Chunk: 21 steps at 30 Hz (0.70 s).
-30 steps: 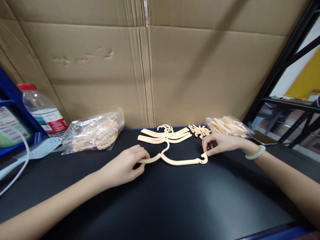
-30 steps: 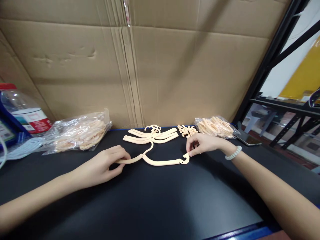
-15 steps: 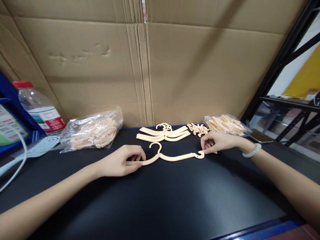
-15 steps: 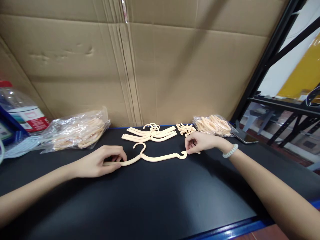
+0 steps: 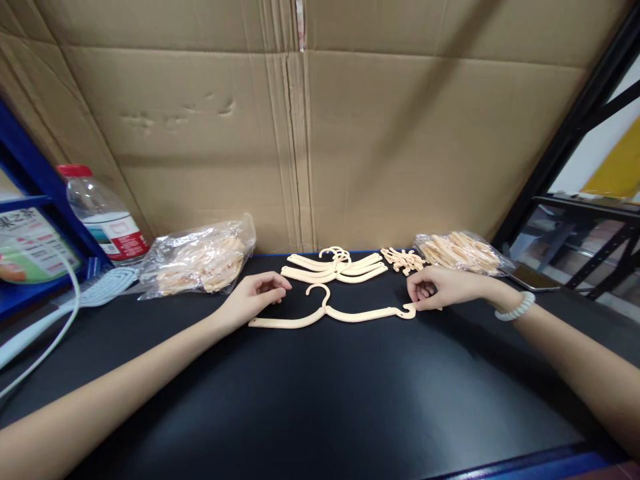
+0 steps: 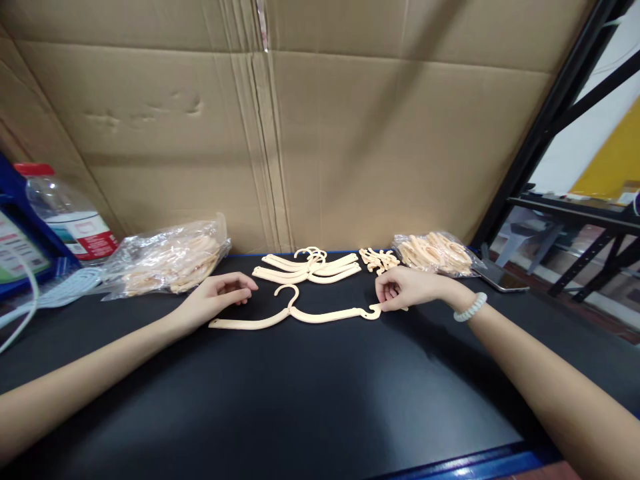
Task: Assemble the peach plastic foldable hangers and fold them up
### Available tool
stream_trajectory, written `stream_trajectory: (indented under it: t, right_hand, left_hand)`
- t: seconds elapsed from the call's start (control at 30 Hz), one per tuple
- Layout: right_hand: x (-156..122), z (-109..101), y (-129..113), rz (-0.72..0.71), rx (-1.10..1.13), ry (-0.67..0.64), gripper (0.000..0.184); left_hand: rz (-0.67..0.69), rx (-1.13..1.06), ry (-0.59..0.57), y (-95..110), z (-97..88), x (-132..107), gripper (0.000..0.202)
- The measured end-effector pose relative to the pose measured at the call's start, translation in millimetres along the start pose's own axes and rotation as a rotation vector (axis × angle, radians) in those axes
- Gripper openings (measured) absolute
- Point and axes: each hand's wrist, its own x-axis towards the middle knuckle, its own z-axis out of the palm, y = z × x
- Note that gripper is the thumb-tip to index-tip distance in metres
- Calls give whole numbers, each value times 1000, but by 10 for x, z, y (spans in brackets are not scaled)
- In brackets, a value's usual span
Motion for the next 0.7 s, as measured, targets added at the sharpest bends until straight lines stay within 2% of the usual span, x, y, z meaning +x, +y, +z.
stream_trajectory:
  t: [0.3, 0.7]
  right_hand:
    - [7, 18, 19, 14, -30, 4, 22]
    - [-13, 12, -33, 47, -36, -10, 29]
  left_hand:
    - [-37, -89, 118, -36, 27, 13, 21]
    - [-35, -88, 113, -39, 37, 12, 20]
